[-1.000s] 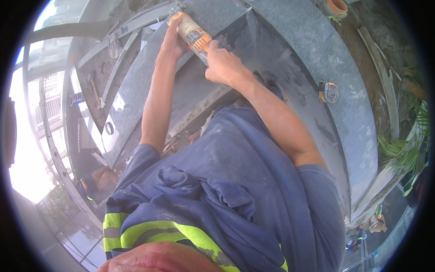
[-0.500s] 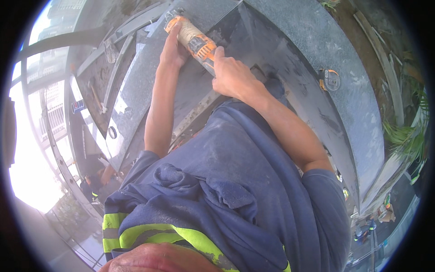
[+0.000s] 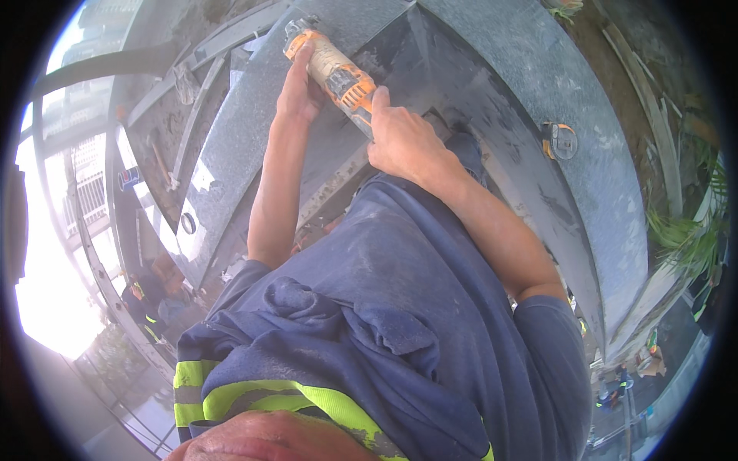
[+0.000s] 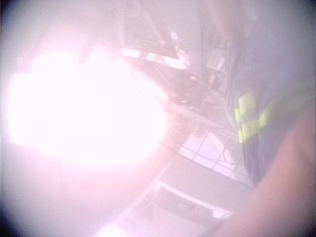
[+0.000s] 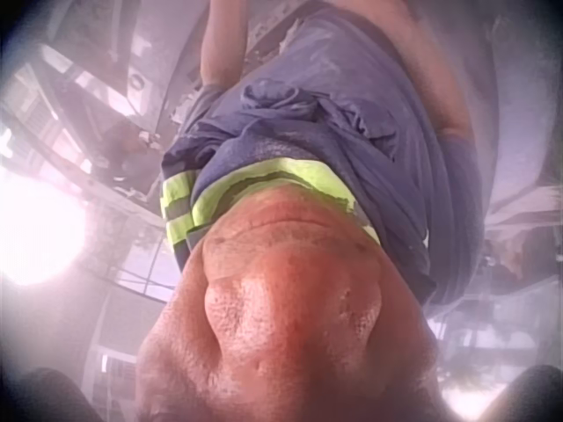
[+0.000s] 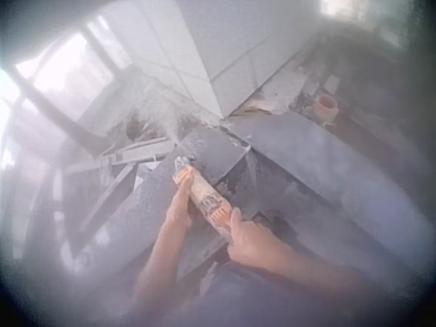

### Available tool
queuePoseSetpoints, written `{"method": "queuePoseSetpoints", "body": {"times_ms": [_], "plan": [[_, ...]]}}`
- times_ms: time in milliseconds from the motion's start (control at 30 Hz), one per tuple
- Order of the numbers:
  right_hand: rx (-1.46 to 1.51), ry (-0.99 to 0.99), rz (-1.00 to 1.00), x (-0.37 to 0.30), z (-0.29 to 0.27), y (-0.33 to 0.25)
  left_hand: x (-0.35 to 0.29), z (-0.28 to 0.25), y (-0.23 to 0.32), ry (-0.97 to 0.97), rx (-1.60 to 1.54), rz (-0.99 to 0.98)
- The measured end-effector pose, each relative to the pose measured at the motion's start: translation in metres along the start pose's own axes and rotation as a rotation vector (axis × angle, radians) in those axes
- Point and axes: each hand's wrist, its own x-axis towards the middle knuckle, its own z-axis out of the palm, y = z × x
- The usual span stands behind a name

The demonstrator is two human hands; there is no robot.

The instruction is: The person uses an angle grinder to cut a large stone tile on a curved staircase. They then lift the cut piece, place it on the stair, and use a trowel to apply mortar to the stair surface before positioning the tile.

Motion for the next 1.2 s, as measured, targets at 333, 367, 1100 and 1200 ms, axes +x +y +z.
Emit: {"method": "queuePoseSetpoints", "body": {"times_ms": [333,367,1100,1200], "plan": [[-0.034,0.036,-0.083,0.048,0.001,-0.002,0.038,-0.013,0.016,0.04,0.003,-0.012],[-0.03,0.034,-0.087,0.051,0.0,-0.004,0.041,-0.014,0.018,0.041,0.003,-0.018],[-0.089,0.011,-0.015,0.049,-0.005,-0.014,0.033,-0.011,0.012,0.038,-0.173,-0.064],[-0.097,0.067,-0.057,0.064,0.001,-0.017,0.047,-0.01,0.016,0.068,-0.151,-0.09]]}}
